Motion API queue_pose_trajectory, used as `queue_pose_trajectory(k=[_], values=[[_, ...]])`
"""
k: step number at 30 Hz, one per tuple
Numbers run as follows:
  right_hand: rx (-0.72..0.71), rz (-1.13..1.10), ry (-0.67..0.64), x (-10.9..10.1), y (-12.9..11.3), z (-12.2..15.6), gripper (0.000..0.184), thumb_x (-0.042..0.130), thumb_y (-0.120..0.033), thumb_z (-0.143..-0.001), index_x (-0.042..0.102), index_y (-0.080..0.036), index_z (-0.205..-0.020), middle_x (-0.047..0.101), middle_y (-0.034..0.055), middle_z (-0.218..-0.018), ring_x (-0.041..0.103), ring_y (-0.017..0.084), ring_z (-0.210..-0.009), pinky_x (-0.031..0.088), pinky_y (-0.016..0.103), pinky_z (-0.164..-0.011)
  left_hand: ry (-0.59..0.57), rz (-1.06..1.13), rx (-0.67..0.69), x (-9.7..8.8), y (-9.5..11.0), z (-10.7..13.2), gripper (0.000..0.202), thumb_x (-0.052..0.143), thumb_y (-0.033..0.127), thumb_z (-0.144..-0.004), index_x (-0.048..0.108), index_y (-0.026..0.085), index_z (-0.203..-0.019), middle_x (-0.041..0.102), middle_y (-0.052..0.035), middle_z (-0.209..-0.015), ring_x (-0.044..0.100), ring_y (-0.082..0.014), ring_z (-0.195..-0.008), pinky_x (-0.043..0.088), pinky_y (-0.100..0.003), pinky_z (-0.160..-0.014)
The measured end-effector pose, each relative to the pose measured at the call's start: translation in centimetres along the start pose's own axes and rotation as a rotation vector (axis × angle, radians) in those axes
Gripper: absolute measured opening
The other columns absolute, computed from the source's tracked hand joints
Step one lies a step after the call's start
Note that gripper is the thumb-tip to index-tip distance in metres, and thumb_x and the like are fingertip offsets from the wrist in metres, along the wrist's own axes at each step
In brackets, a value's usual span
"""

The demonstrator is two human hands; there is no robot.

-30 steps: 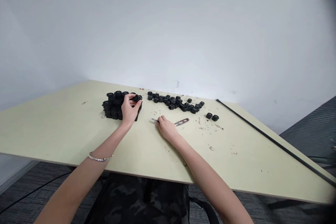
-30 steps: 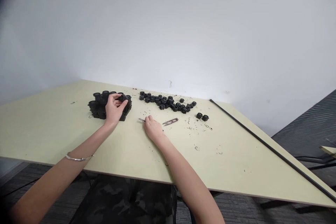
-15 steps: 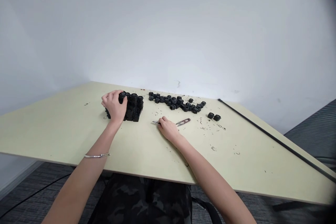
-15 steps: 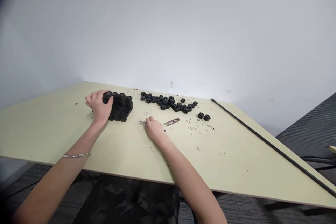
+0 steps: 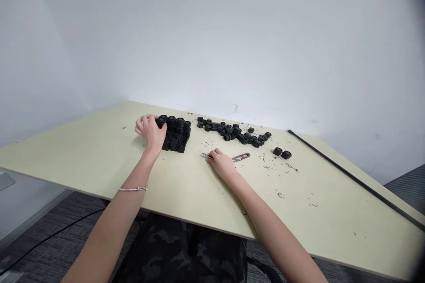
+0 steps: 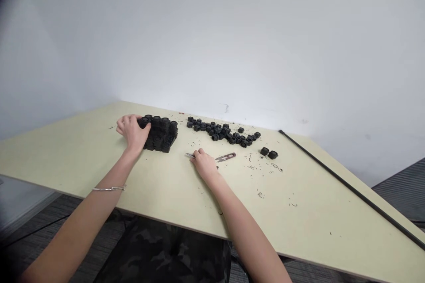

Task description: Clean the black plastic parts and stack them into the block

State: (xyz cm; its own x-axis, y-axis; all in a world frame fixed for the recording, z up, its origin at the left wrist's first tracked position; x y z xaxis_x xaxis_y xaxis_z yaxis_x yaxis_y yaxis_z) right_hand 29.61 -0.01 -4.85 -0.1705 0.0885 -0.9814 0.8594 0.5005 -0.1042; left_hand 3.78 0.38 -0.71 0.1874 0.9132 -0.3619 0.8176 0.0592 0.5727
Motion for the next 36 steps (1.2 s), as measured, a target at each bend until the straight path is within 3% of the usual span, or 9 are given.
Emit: queue_pose_trajectory(k=[6,15,28,36], values=[[-0.004,-0.068,-0.002,-0.6,0.2,0.2,0.026,0.048,-0.04,-0.089,0.06,-0.02,-0.102,0.058,0.0065,-0.105,0.059,0.018,-0.088,0.038,0.025,-0.066,0.037,-0.033,-0.009,-0.1,-0.1,0.1,0.026,0.063,0.024,-0.07,0.052,0.019,-0.093,0.045,-0.0154,-0.12,0.03,-0.0362,-0.122,0.026,-0.057,-0.098],[-0.054,-0.162,-0.036,-1.0,1.3,-0.1,0.019,0.05,-0.028,-0.088,0.061,-0.021,-0.102,0.059,0.0054,-0.106,0.058,0.016,-0.093,0.038,0.023,-0.071,0.015,-0.023,-0.018,0.0,0.0,0.3,0.028,0.062,0.025,-0.072,0.051,0.018,-0.096,0.04,-0.0177,-0.128,0.027,-0.0373,-0.125,0.024,-0.059,-0.099],[-0.08,-0.143,-0.018,-1.1,1.0,0.2,0.021,0.048,-0.029,-0.089,0.057,-0.021,-0.106,0.059,0.0054,-0.106,0.058,0.015,-0.089,0.038,0.023,-0.069,-0.008,-0.04,-0.023,0.3,-0.2,0.3,0.039,0.064,0.025,-0.069,0.049,0.017,-0.104,0.039,-0.0185,-0.128,0.027,-0.0377,-0.125,0.023,-0.058,-0.099],[-0.088,-0.139,-0.035,-1.3,1.0,0.3,0.021,0.047,-0.029,-0.09,0.059,-0.023,-0.107,0.059,0.0048,-0.104,0.058,0.014,-0.089,0.037,0.022,-0.069,0.009,0.023,0.062,-0.5,1.8,0.9,0.042,0.059,0.024,-0.073,0.045,0.018,-0.112,0.03,-0.0175,-0.137,0.019,-0.0363,-0.131,0.016,-0.058,-0.103]])
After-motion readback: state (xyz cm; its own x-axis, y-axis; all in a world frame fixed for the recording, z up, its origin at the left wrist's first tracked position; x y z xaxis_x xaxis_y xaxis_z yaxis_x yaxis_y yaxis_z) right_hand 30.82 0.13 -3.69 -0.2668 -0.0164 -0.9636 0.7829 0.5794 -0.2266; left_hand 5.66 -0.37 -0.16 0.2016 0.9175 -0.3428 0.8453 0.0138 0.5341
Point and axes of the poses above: each hand's wrist, its own z-axis away from the middle knuckle, its own x-axis out of the palm, y = z × x, the point moved 1 cm from there along -z, towards the middle knuckle
